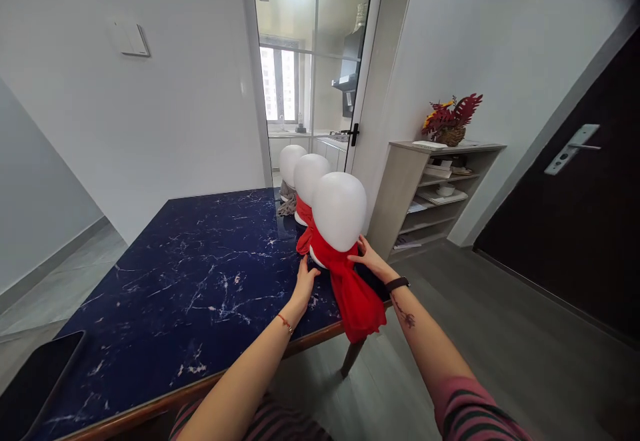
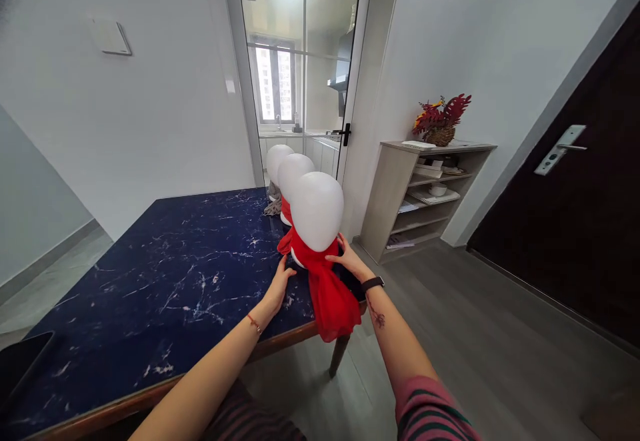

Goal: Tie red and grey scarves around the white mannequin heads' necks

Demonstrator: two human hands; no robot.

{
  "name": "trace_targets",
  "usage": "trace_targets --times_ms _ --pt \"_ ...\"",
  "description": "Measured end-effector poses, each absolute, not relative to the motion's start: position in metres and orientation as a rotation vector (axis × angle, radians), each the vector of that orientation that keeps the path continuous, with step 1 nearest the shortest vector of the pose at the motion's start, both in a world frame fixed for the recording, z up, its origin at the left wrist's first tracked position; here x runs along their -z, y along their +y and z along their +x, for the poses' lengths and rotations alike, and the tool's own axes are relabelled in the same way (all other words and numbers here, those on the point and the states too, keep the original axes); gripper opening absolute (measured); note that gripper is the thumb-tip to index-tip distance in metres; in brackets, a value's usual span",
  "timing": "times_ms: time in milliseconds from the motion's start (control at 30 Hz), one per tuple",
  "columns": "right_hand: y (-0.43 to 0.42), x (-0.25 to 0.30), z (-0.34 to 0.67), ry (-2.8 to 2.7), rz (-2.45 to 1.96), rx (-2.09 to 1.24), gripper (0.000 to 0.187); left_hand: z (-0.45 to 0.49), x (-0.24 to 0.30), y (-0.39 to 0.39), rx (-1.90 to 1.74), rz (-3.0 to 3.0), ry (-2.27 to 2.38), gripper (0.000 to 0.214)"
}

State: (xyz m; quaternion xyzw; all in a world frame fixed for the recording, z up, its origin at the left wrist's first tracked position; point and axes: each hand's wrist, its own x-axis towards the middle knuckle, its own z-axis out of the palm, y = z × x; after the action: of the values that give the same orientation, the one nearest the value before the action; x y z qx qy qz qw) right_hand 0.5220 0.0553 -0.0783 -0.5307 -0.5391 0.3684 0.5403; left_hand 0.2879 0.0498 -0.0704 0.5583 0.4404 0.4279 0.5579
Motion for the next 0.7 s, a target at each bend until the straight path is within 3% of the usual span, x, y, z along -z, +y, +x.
trace_targets --times_ms 167,367,567,700 --pt "-0.003 0.092 0.505 -0.983 -1.417 -0.67 0.085 0.213 0.084 0.003 -0.887 1.665 1.175 0.051" --pt "-0.088 0.074 0.403 -1.304 -1.436 -0.013 0.026 0.129 0.083 -0.046 -0.946 2.251 1.393 0.03" --pt "-0.109 0.084 0.299 -1.765 -1.165 -0.104 0.029 0.079 0.083 -0.076 -0.919 2.4 1.625 0.037" --pt "-0.094 0.117 0.271 -1.753 -1.234 0.058 0.028 0.073 0.086 -0.081 -0.917 2.36 1.623 0.038"
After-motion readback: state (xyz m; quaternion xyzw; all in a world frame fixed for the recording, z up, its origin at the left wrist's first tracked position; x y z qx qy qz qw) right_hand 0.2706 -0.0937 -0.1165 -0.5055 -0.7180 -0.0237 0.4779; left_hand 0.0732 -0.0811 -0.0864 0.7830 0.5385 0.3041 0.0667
